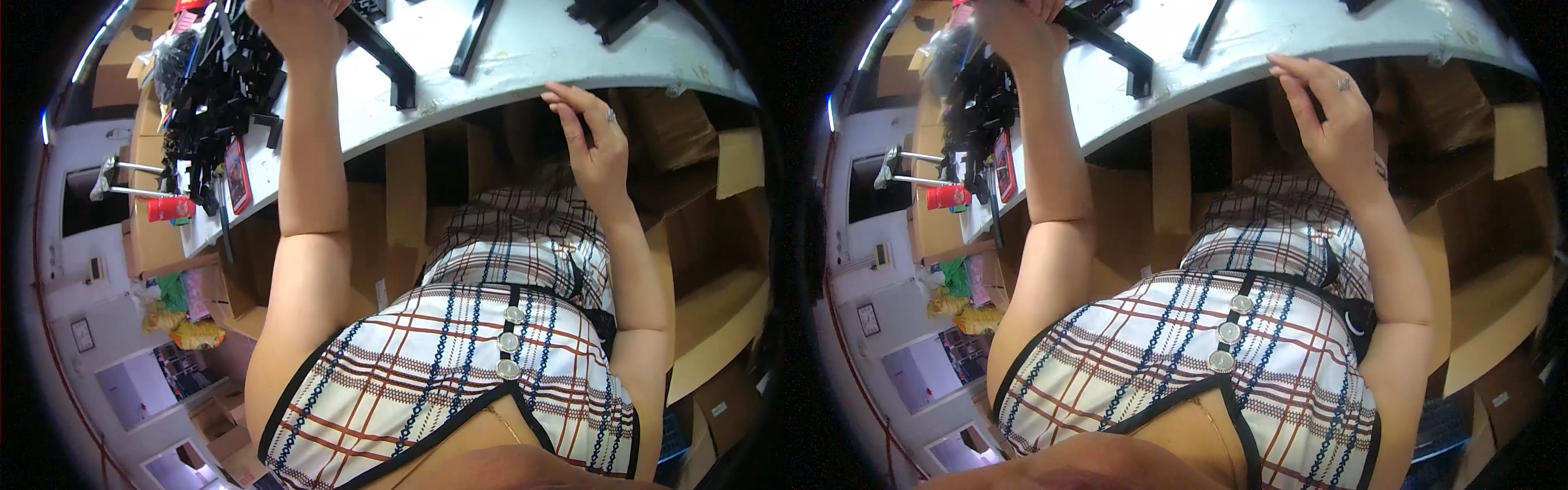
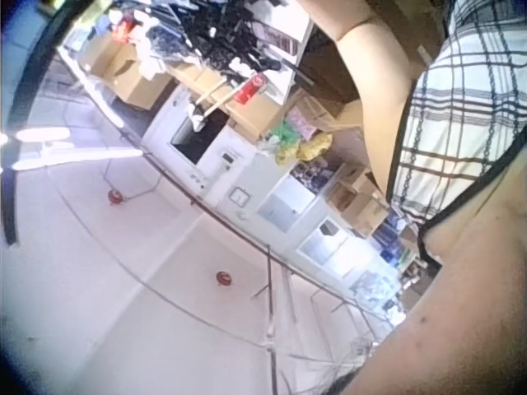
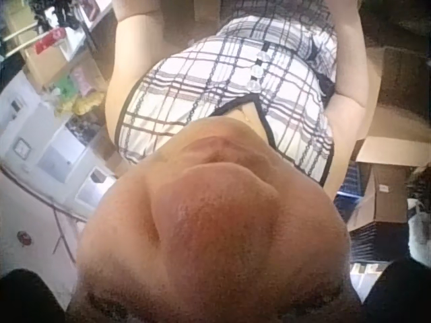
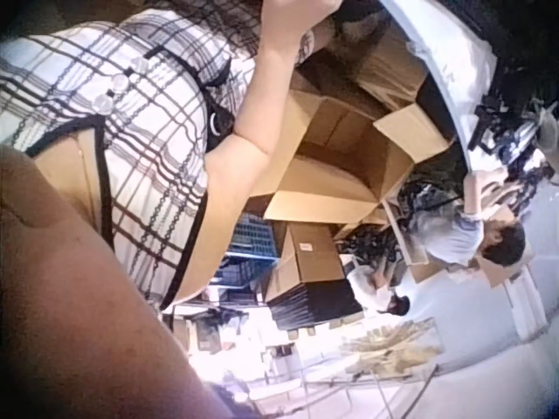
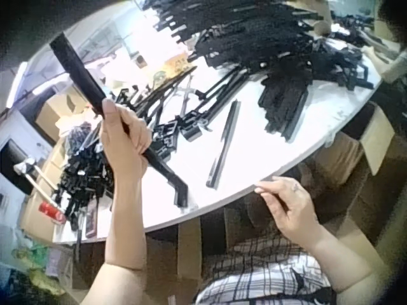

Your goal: Assembling wiper blades by manually attaching plastic clips to flexible strips at a workbench.

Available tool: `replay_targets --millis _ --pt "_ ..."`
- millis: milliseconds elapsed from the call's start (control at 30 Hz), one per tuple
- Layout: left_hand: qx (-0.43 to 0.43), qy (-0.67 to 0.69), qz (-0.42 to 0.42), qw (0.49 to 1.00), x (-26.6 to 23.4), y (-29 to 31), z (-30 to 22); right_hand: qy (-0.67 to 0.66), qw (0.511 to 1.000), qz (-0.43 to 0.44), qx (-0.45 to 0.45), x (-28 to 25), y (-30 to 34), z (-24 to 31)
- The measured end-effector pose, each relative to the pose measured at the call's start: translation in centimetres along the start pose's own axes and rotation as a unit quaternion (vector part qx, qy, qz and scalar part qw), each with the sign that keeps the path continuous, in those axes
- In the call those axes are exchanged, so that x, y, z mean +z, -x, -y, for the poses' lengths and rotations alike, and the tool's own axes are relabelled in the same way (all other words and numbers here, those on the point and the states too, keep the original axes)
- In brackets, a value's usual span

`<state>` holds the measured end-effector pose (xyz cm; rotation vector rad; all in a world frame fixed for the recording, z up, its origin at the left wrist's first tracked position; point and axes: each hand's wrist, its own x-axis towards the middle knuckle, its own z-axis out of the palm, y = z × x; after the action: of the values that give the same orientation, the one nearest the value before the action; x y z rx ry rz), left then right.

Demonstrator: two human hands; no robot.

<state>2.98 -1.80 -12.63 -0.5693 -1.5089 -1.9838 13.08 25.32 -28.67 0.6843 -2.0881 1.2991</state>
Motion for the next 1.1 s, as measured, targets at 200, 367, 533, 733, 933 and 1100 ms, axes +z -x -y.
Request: replay_targets --millis 200,367,533,733,933,1100 --pt "0.002 -0.029 0.083 0.996 -0.7 0.7 0.1 0.027 0.999 0.020 0.007 0.8 0.5 0.0" --pt "0.077 -0.111 0.061 0.989 -0.5 1.0 1.7 -0.008 0.997 0.033 0.073 0.4 1.8 0.2" --pt "0.047 -0.042 0.056 0.996 -1.2 1.1 1.5 0.007 1.000 0.014 0.027 0.6 0.6 0.9" --pt "0.056 -0.052 0.155 0.985 -3.1 0.2 0.8 -0.012 1.000 0.006 -0.005 0.8 1.2 1.3" --pt "0.005 -0.011 0.154 0.988 -4.6 3.1 5.2 -0.003 0.999 0.041 0.012 0.4 2.5 0.4" --pt "0.009 -0.007 0.131 0.991 -3.1 2.9 3.5 0.008 0.999 0.045 0.023 -0.1 2.8 -0.2"
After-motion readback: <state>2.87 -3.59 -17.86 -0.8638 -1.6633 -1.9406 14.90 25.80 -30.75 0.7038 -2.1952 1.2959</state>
